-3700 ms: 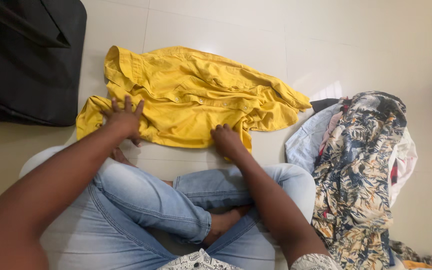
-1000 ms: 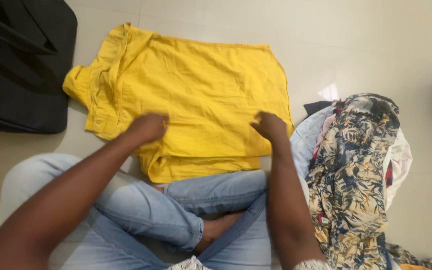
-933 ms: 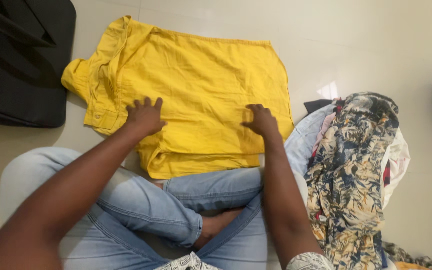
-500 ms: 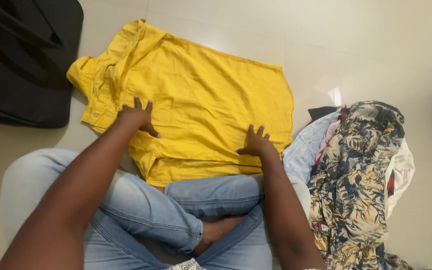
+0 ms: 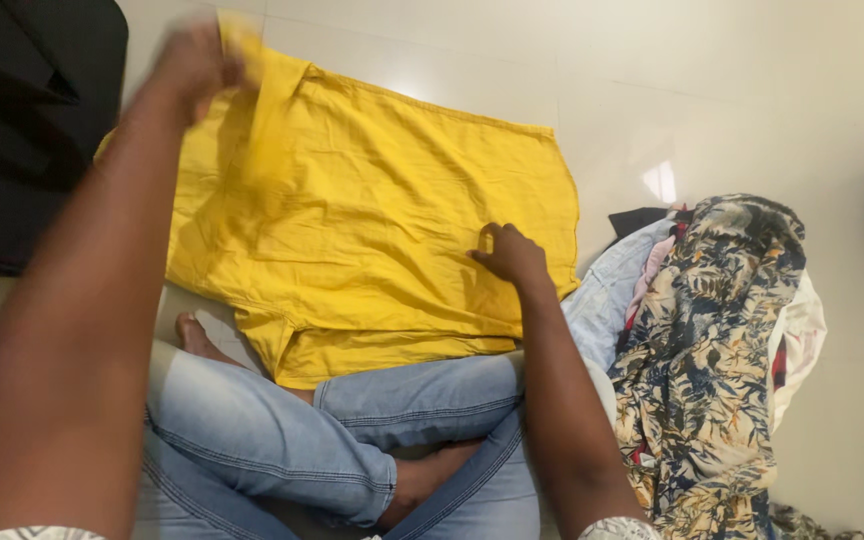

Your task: The person spreads a yellow long-sleeved shirt on the floor, fastens the buttons, and then folds the body and sleeves of the shirt into a compact rectangle.

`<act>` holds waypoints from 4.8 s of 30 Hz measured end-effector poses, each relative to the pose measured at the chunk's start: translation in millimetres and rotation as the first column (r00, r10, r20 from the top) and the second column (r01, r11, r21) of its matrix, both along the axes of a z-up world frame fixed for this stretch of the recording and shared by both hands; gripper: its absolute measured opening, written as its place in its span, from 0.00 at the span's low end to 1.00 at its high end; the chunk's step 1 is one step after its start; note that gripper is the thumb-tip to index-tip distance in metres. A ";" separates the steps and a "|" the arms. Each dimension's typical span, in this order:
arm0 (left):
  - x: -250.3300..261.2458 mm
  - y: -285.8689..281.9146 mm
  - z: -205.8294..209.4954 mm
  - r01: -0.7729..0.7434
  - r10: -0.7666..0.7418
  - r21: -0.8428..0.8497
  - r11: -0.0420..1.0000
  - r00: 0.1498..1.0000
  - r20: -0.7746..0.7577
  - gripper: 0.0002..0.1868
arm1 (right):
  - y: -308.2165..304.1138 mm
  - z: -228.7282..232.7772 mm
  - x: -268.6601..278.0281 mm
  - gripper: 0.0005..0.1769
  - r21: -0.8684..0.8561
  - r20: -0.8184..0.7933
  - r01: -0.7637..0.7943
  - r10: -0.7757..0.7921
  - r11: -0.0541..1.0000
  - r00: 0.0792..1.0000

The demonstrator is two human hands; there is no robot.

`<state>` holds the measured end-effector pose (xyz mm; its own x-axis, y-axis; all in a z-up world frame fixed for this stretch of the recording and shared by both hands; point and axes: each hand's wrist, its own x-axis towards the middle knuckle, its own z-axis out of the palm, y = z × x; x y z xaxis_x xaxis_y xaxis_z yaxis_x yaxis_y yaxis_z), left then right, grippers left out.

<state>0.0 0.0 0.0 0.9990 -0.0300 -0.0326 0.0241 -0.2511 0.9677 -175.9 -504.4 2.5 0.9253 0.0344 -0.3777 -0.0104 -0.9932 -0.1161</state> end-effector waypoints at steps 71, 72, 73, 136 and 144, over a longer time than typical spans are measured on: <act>-164.3 15.9 -61.7 -0.518 0.754 0.548 0.657 0.433 -0.494 0.47 | 143.0 -25.7 -127.1 0.25 0.232 0.322 -0.549 0.469 0.803 0.822; -165.7 13.6 -67.6 -0.583 0.731 0.463 0.668 0.397 -0.555 0.48 | 152.2 -24.8 -129.1 0.24 0.196 0.358 -0.570 0.482 0.798 0.799; -164.9 13.8 -76.4 -0.641 0.698 0.376 0.669 0.367 -0.615 0.49 | 160.2 -24.7 -128.6 0.23 0.162 0.392 -0.584 0.491 0.795 0.778; -138.8 98.5 -71.5 0.282 0.022 0.479 0.831 0.845 -0.535 0.23 | -155.1 -34.4 -6.0 0.11 0.443 0.128 0.234 -0.320 0.866 0.939; -113.4 86.2 -117.8 0.300 -0.153 0.697 0.651 0.952 -0.267 0.26 | 3.6 -49.5 -47.5 0.20 0.389 0.024 -0.169 0.174 0.905 0.984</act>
<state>-113.4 86.2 -117.8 0.9394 -0.1481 -0.3092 0.0124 -0.8865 0.4625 -223.3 -500.8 -47.0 0.8878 0.3382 -0.3120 0.1527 -0.8561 -0.4937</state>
